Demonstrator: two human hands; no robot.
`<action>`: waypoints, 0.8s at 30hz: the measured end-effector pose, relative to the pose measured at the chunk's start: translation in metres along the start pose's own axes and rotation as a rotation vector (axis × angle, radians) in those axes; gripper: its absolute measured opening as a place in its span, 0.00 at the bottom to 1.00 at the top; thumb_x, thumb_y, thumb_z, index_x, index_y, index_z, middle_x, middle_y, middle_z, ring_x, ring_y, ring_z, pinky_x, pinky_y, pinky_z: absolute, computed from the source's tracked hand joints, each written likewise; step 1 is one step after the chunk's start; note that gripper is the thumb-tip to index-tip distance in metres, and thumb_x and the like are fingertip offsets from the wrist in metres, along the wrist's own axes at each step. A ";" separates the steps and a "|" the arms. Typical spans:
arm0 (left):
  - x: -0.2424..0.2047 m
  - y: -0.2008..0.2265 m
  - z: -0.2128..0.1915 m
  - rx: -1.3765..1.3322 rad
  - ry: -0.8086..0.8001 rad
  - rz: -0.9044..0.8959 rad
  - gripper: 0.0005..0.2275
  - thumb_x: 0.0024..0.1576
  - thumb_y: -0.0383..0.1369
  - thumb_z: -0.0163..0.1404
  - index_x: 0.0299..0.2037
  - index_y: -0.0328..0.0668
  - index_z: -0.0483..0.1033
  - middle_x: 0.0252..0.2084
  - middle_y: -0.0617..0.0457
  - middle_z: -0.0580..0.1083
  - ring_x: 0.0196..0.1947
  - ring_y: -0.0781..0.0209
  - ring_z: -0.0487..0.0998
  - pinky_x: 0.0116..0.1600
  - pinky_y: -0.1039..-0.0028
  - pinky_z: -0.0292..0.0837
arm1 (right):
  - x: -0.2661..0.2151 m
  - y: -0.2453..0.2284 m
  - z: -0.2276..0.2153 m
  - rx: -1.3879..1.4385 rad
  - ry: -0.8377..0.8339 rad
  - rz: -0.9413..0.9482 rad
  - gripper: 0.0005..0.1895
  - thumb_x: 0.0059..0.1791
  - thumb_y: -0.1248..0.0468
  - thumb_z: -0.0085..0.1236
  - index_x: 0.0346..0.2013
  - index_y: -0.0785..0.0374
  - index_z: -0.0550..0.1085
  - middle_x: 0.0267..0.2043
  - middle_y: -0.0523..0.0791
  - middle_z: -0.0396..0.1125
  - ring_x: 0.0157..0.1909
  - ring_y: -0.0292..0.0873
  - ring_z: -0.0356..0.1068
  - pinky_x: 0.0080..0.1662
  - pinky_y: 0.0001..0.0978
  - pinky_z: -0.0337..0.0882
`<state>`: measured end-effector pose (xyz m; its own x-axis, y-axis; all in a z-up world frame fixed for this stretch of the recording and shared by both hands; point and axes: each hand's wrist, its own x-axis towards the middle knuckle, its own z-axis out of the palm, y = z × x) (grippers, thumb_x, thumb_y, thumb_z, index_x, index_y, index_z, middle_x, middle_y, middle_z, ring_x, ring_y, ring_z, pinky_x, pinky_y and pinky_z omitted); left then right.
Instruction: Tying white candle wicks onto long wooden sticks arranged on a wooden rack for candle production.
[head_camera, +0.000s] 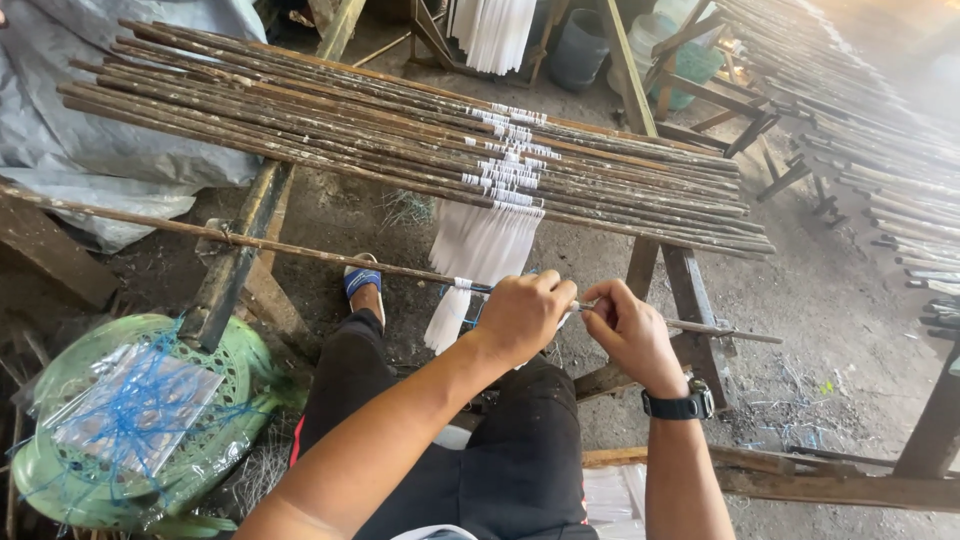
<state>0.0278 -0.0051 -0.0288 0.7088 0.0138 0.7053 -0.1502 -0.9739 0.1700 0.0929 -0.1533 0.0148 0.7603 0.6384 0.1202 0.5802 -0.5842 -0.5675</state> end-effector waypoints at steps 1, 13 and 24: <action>0.000 -0.001 0.003 -0.001 -0.001 0.000 0.05 0.49 0.33 0.44 0.22 0.48 0.65 0.18 0.58 0.64 0.18 0.61 0.71 0.23 0.75 0.66 | 0.001 0.001 -0.001 0.000 -0.001 0.001 0.12 0.38 0.61 0.52 0.35 0.54 0.69 0.20 0.43 0.64 0.25 0.45 0.66 0.33 0.38 0.65; 0.007 -0.006 -0.009 -0.100 -0.183 -0.051 0.05 0.45 0.34 0.48 0.25 0.49 0.65 0.21 0.56 0.67 0.22 0.55 0.74 0.27 0.70 0.69 | 0.002 0.011 0.007 -0.150 0.114 -0.262 0.11 0.36 0.61 0.57 0.32 0.57 0.71 0.29 0.44 0.64 0.35 0.50 0.67 0.39 0.40 0.65; 0.002 -0.010 -0.032 -0.139 -0.168 -0.081 0.04 0.46 0.33 0.48 0.30 0.50 0.69 0.24 0.56 0.67 0.24 0.54 0.75 0.30 0.68 0.70 | -0.007 0.011 0.031 0.074 0.462 -0.367 0.04 0.40 0.60 0.56 0.25 0.54 0.71 0.30 0.40 0.64 0.35 0.42 0.66 0.42 0.29 0.60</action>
<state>0.0086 0.0121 -0.0075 0.8253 0.0410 0.5632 -0.1740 -0.9303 0.3228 0.0850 -0.1481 -0.0175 0.5720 0.4977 0.6520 0.8198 -0.3201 -0.4749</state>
